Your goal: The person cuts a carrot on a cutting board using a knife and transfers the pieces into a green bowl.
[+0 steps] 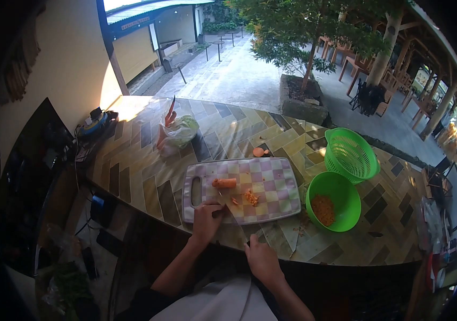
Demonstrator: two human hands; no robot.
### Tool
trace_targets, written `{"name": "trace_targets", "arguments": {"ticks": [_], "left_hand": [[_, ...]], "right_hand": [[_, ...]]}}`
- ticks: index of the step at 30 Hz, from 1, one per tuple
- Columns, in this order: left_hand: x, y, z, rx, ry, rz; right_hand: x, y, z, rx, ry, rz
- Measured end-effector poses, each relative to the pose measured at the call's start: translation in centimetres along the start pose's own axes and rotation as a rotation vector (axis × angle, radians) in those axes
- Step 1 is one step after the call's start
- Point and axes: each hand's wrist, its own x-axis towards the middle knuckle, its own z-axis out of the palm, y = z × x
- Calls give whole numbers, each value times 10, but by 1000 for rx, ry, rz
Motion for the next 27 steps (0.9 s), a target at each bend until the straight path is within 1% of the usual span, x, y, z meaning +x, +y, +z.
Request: {"name": "trace_targets", "arguments": {"ticks": [4, 6, 10, 12, 16, 19, 22, 25, 27], "left_hand": [[1, -1, 1, -5, -11, -29], [-1, -2, 2, -1, -19, -42], [-3, 1, 1, 18, -20, -2], [-3, 4, 0, 52, -11, 47], [3, 2, -4, -55, -55, -56], [4, -2, -2, -60, -50, -65], [3, -3, -1, -54, -36, -55], [2, -3, 0, -55, -36, -57], [2, -4, 0, -49, -30, -47]], "right_hand": [[6, 2, -2, -13, -38, 2], [8, -6, -4, -67, -32, 13], [21, -13, 1, -148, 22, 14], [27, -3, 3, -96, 18, -29], [22, 9, -3, 31, -9, -91], [15, 4, -7, 73, -59, -19], [13, 3, -5, 0, -38, -26], [11, -3, -1, -112, -27, 11], [11, -8, 1, -111, -33, 29]]}}
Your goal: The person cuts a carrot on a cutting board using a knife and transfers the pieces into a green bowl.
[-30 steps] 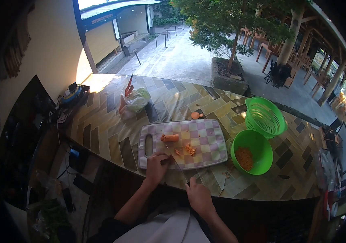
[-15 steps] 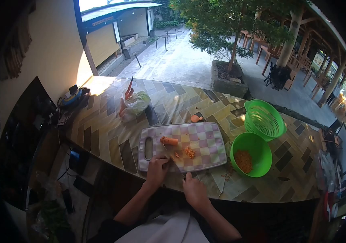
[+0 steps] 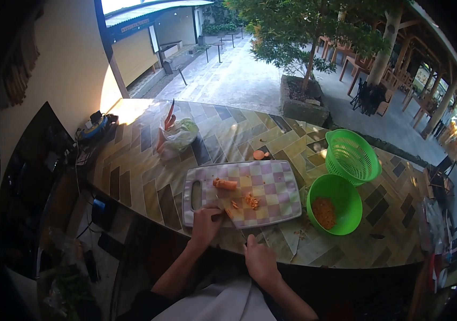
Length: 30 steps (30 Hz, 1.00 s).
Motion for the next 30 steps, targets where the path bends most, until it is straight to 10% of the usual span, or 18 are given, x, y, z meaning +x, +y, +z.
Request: {"name": "trace_targets", "arguments": {"ticks": [30], "left_hand": [[3, 5, -8, 80, -5, 72]], "right_hand": [[27, -15, 7, 38, 66, -9]]}}
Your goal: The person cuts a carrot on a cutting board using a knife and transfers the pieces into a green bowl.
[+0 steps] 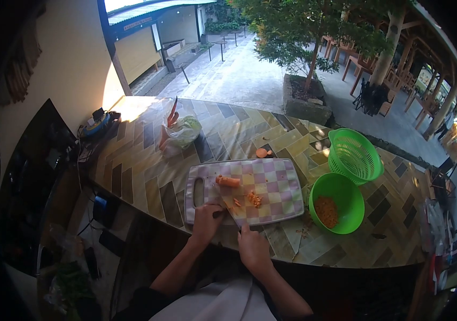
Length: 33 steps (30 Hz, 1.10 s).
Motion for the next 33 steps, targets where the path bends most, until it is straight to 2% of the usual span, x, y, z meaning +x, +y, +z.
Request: {"name": "trace_targets", "arguments": {"ticks": [7, 16, 22, 24, 33], "left_hand": [[1, 5, -2, -81, 23, -87], [1, 1, 0, -75, 0, -89], [2, 2, -2, -21, -14, -65], [1, 3, -3, -4, -10, -35], [3, 2, -4, -88, -18, -126]], "right_hand": [[-5, 18, -4, 127, 17, -76], [-15, 12, -9, -54, -45, -55], [-5, 16, -8, -18, -110, -17], [0, 13, -12, -7, -103, -32], [2, 16, -9, 114, -44, -11]]}}
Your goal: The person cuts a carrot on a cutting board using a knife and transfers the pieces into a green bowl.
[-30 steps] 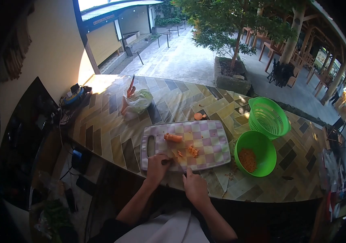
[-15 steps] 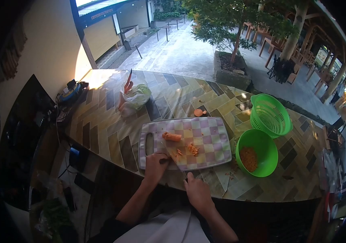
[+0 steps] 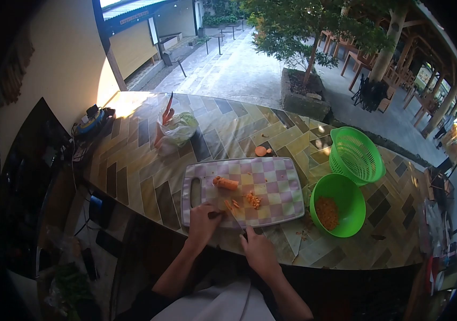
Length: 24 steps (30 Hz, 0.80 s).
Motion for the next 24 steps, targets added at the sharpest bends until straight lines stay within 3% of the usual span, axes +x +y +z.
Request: {"name": "trace_targets", "arguments": {"ticks": [16, 19, 24], "left_hand": [[2, -4, -3, -50, -27, -10], [0, -4, -3, -46, -30, -23], [0, -10, 0, -49, -11, 2]], "right_hand": [[-3, -10, 0, -143, -39, -22], [-1, -13, 1, -120, -16, 34], [0, 20, -6, 77, 36, -82]]}}
